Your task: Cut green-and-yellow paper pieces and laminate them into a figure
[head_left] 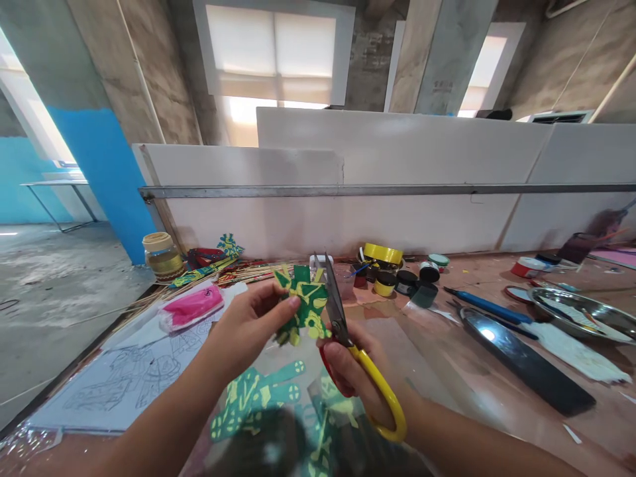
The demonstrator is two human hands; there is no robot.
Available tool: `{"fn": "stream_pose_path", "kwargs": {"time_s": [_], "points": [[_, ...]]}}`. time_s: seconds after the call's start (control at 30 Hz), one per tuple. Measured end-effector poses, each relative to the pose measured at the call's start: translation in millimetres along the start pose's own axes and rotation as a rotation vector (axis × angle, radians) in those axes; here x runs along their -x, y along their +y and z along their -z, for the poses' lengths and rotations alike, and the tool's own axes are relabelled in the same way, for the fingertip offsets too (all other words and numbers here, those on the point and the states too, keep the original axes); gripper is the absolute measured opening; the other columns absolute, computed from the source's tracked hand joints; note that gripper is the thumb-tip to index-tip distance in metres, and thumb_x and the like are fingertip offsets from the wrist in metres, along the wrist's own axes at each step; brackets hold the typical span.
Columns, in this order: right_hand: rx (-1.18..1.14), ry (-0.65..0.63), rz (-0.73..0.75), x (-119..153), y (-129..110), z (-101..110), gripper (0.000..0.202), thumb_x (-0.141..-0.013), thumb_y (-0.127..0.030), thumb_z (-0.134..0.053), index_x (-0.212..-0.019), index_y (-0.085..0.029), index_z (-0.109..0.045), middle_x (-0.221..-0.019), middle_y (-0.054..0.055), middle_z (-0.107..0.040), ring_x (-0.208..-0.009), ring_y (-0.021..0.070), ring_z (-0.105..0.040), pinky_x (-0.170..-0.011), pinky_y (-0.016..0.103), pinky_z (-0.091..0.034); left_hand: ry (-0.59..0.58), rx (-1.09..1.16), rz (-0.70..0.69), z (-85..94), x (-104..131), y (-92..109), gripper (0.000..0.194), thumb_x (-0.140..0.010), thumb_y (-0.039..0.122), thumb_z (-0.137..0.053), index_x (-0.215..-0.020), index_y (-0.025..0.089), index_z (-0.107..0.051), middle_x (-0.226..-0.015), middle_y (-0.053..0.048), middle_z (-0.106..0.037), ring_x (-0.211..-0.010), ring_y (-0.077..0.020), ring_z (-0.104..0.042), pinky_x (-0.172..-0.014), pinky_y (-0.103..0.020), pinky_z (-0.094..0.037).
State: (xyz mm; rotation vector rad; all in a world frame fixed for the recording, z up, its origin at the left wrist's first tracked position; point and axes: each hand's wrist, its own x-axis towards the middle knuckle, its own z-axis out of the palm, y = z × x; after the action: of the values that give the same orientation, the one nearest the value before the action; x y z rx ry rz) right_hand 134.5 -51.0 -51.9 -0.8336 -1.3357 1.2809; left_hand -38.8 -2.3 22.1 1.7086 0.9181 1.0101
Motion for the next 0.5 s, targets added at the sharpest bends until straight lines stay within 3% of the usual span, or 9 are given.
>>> {"fn": "stream_pose_path", "kwargs": {"time_s": [0.13, 0.27, 0.5], "points": [[0.040, -0.019, 0.000, 2, -4, -2, 0.039, -0.085, -0.059, -0.060, -0.092, -0.020, -0.053, -0.057, -0.007, -0.038, -0.046, 0.0084, -0.035, -0.042, 0.021, -0.026, 0.122, -0.132, -0.074, 7.4, 3, 6, 0.024, -0.085, 0.041, -0.064, -0.079, 0.018, -0.060, -0.069, 0.004, -0.056, -0.062, -0.0097, -0.050, -0.055, -0.019, -0.040], [0.070, -0.037, 0.000, 1, -2, -1, 0.041, -0.085, -0.060, -0.058, -0.094, -0.021, -0.052, -0.062, -0.007, -0.038, -0.048, 0.0081, -0.033, -0.044, 0.022, -0.027, 0.206, -0.259, -0.131, 10.0, 9, 13, 0.023, -0.085, 0.040, -0.063, -0.079, 0.018, -0.066, -0.071, 0.002, -0.063, -0.061, -0.0111, -0.052, -0.054, -0.020, -0.041], [0.199, -0.153, 0.075, -1, -7, 9, 0.054, -0.081, -0.073, -0.051, -0.104, -0.023, -0.050, -0.082, -0.001, -0.041, -0.065, 0.0122, -0.036, -0.056, 0.024, -0.033, 0.184, -0.403, -0.159, 30.8, 13, 14, 0.026, -0.083, 0.044, -0.064, -0.080, 0.020, -0.072, -0.070, 0.001, -0.064, -0.062, -0.0117, -0.054, -0.054, -0.021, -0.041]]}}
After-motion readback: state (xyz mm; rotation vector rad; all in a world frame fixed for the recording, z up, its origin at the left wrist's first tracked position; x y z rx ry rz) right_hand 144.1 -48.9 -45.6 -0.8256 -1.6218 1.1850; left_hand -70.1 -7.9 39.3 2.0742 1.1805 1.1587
